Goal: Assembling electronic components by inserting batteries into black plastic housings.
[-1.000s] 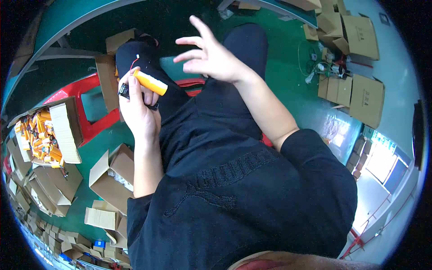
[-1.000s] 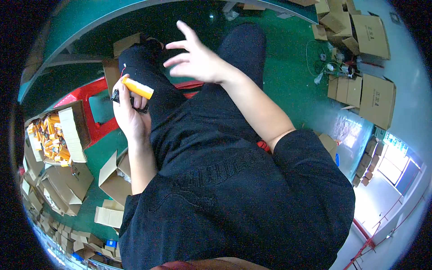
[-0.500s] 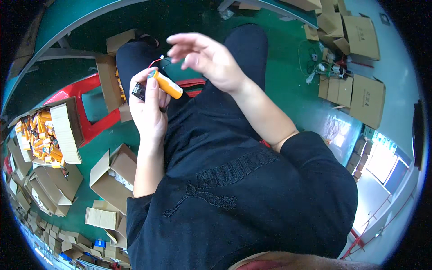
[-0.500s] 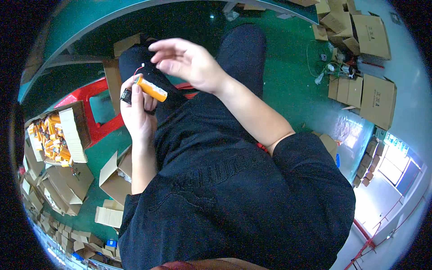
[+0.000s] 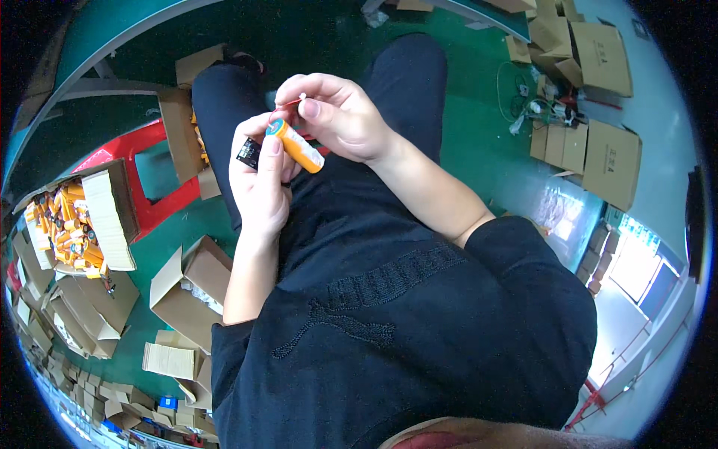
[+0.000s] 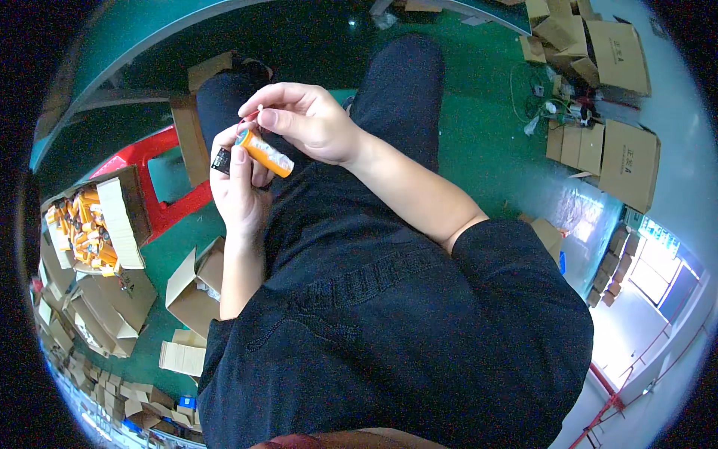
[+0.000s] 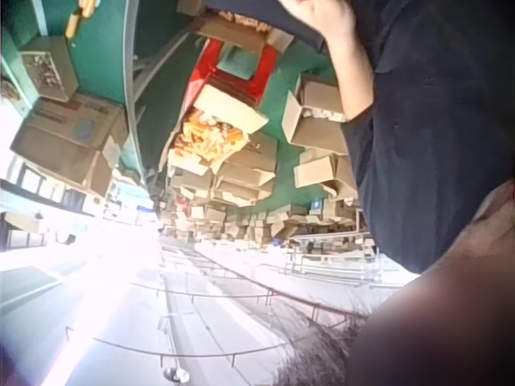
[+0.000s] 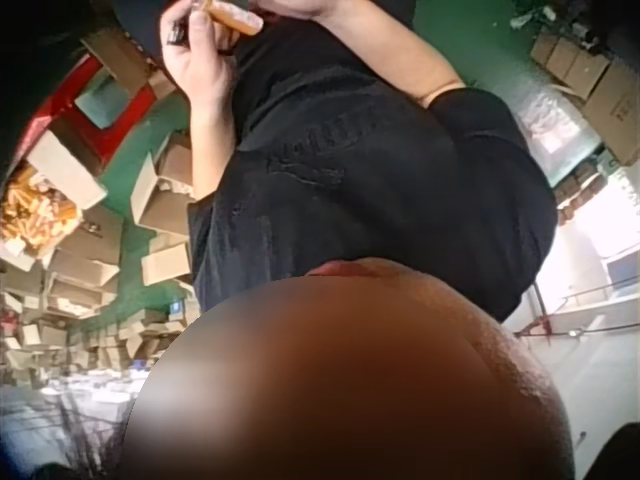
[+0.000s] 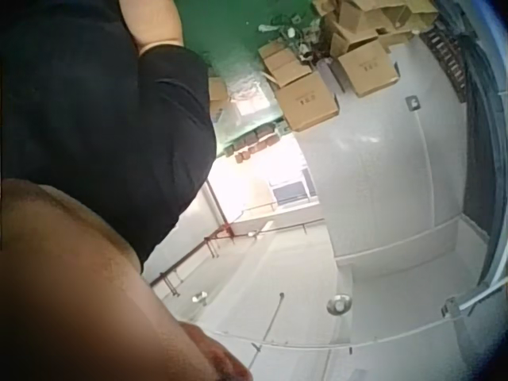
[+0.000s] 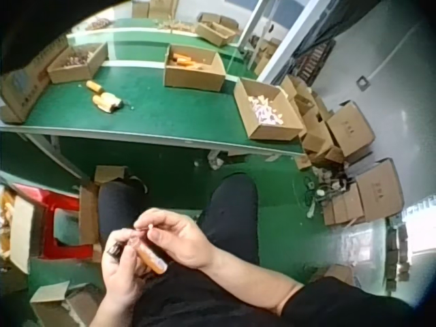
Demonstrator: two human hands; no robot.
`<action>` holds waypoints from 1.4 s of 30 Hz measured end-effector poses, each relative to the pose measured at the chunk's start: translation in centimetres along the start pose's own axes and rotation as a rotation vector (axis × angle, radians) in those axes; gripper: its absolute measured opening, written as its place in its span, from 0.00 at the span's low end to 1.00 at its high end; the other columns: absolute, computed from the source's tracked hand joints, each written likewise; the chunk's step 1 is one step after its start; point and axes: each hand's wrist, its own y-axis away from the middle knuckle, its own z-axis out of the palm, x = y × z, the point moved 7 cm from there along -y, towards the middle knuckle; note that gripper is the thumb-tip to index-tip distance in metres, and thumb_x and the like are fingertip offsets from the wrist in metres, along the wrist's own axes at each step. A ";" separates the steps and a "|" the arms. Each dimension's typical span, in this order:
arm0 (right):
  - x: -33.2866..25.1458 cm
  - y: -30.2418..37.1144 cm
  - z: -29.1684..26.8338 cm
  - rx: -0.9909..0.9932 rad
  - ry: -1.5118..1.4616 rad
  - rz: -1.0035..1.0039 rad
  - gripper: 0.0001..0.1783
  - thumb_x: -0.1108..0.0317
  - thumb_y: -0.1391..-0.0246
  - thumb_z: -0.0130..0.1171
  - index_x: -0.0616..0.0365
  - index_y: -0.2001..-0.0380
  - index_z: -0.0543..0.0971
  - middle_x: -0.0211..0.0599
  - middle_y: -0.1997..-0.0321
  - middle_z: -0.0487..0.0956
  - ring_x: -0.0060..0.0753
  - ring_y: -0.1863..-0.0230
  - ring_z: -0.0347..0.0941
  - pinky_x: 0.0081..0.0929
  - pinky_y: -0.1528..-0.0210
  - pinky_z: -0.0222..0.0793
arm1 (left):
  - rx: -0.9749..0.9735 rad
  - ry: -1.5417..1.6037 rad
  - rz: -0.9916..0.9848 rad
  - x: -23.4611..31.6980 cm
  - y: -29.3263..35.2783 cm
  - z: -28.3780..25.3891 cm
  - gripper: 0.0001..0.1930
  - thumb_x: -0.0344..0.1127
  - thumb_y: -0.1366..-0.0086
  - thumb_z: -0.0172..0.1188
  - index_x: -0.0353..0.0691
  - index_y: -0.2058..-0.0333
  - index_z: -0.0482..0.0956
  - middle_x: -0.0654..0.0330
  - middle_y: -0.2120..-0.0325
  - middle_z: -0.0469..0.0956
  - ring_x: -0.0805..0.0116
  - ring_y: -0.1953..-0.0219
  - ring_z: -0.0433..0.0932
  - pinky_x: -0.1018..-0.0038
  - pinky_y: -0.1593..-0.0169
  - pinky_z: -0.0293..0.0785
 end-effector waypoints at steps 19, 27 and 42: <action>-5.8 1.1 1.4 0.008 0.258 -0.165 0.03 0.74 0.40 0.63 0.60 0.63 0.81 0.36 0.68 0.80 0.25 0.69 0.72 0.22 0.61 0.70 | -0.189 -0.325 0.059 1.2 -0.3 -0.4 0.37 0.67 0.29 0.50 0.37 0.42 0.75 0.62 0.62 0.72 0.80 0.74 0.63 0.80 0.70 0.60; -9.7 1.5 5.2 -0.093 0.913 -0.398 0.04 0.80 0.51 0.65 0.60 0.73 0.82 0.33 0.75 0.78 0.25 0.77 0.68 0.22 0.66 0.66 | -0.117 -0.762 0.300 3.6 0.0 0.9 0.60 0.91 0.49 0.38 0.38 0.42 0.77 0.61 0.63 0.66 0.75 0.70 0.64 0.79 0.68 0.60; -9.0 2.3 5.9 -0.158 1.201 -0.389 0.05 0.79 0.58 0.66 0.56 0.76 0.82 0.27 0.80 0.75 0.26 0.79 0.66 0.22 0.69 0.63 | -0.170 -0.965 0.434 3.2 0.3 1.3 0.72 0.98 0.68 0.36 0.38 0.41 0.78 0.60 0.65 0.64 0.67 0.63 0.63 0.72 0.60 0.66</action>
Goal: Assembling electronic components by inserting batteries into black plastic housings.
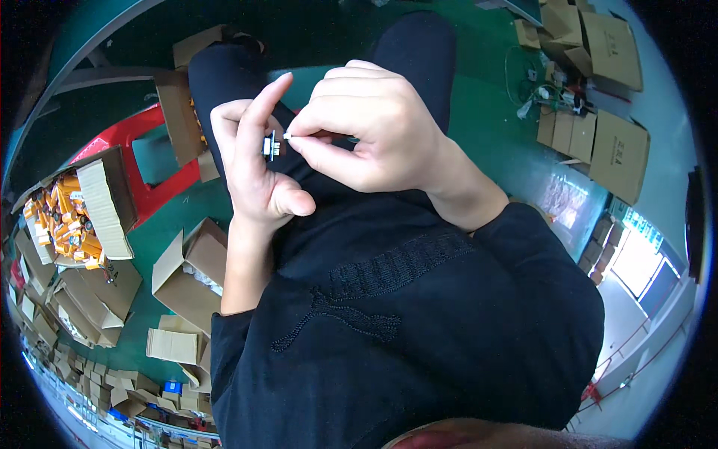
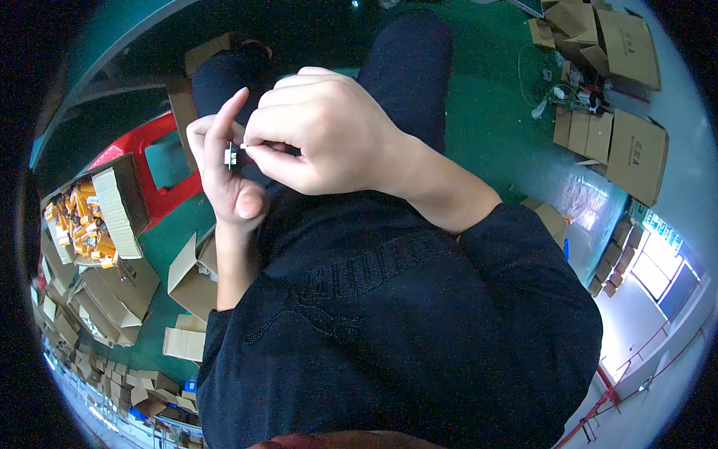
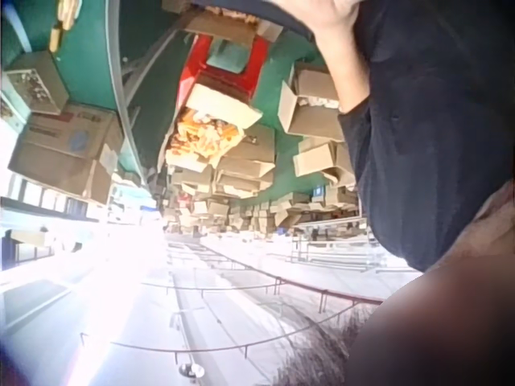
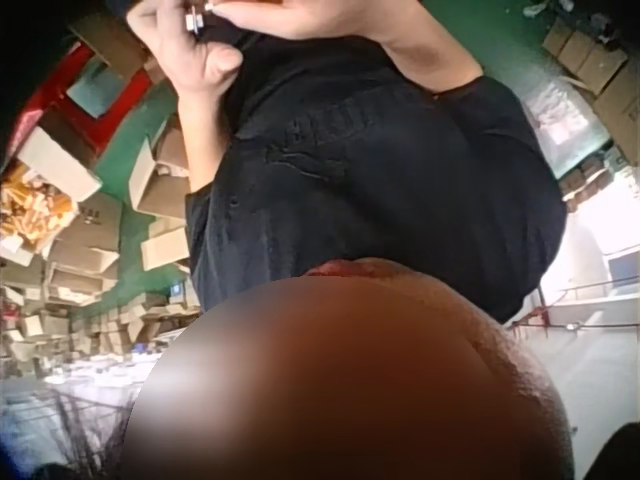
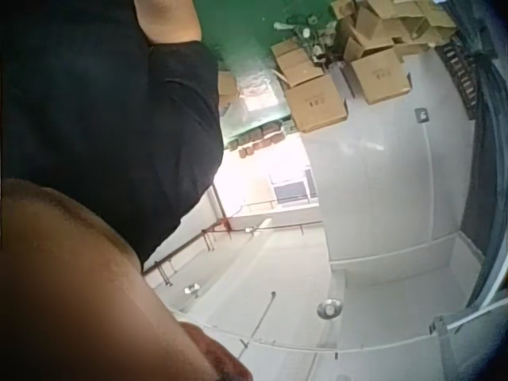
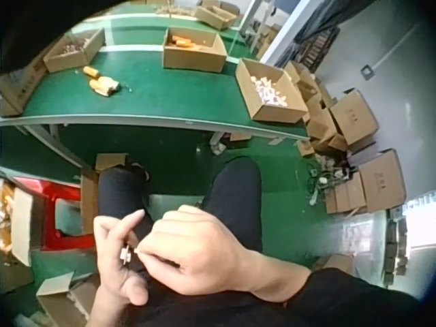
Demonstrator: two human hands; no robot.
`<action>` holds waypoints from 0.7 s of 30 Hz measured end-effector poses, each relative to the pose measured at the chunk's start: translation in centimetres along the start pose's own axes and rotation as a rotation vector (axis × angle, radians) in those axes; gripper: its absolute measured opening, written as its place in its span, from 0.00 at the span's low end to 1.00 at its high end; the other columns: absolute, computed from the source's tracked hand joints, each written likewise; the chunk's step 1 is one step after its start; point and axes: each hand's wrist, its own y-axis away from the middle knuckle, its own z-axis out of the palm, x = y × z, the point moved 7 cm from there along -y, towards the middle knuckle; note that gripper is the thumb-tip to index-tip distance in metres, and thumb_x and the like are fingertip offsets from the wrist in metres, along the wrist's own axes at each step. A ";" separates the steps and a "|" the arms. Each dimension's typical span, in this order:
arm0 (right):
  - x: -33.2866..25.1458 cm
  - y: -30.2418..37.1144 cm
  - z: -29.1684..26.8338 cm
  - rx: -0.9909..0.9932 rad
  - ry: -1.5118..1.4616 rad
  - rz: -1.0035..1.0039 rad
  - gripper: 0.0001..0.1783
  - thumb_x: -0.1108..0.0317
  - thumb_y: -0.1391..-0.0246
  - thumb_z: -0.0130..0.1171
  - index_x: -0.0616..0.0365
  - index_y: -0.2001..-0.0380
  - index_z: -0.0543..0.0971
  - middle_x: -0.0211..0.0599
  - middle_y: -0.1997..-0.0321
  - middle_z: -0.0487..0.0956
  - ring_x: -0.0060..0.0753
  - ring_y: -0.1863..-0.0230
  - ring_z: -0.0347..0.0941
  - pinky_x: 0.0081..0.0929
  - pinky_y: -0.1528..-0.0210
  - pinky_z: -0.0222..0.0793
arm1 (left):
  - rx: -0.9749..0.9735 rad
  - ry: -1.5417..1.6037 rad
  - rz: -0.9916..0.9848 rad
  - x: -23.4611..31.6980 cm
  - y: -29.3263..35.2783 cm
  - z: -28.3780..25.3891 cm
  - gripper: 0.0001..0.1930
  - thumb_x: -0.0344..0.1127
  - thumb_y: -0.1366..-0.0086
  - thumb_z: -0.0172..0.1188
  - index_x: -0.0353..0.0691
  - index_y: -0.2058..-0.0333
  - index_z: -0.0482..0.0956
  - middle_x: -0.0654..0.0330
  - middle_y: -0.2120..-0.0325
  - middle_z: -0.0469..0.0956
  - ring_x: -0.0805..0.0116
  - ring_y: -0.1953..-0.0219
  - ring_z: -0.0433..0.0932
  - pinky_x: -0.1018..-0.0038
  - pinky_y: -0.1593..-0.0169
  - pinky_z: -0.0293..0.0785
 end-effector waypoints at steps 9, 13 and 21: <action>-0.1 0.1 0.2 0.013 -0.008 -0.001 0.05 0.79 0.58 0.66 0.56 0.76 0.81 0.26 0.80 0.74 0.26 0.79 0.65 0.22 0.70 0.62 | -0.002 -0.026 0.017 0.0 0.0 0.2 0.72 0.98 0.68 0.37 0.38 0.41 0.78 0.60 0.65 0.64 0.65 0.62 0.63 0.70 0.58 0.65; 0.0 0.2 0.4 -0.009 -0.003 0.002 0.05 0.79 0.58 0.66 0.56 0.76 0.81 0.26 0.80 0.74 0.26 0.79 0.65 0.22 0.70 0.62 | -0.003 -0.031 0.027 -0.1 0.1 0.3 0.72 0.98 0.68 0.37 0.39 0.41 0.78 0.60 0.65 0.64 0.65 0.62 0.63 0.70 0.58 0.65; 0.0 0.2 0.4 0.023 -0.012 -0.002 0.05 0.78 0.58 0.65 0.55 0.76 0.81 0.26 0.81 0.74 0.26 0.80 0.64 0.22 0.70 0.63 | -0.007 -0.042 -0.006 0.0 0.1 0.4 0.71 0.98 0.67 0.37 0.39 0.40 0.78 0.60 0.65 0.64 0.65 0.62 0.62 0.70 0.58 0.65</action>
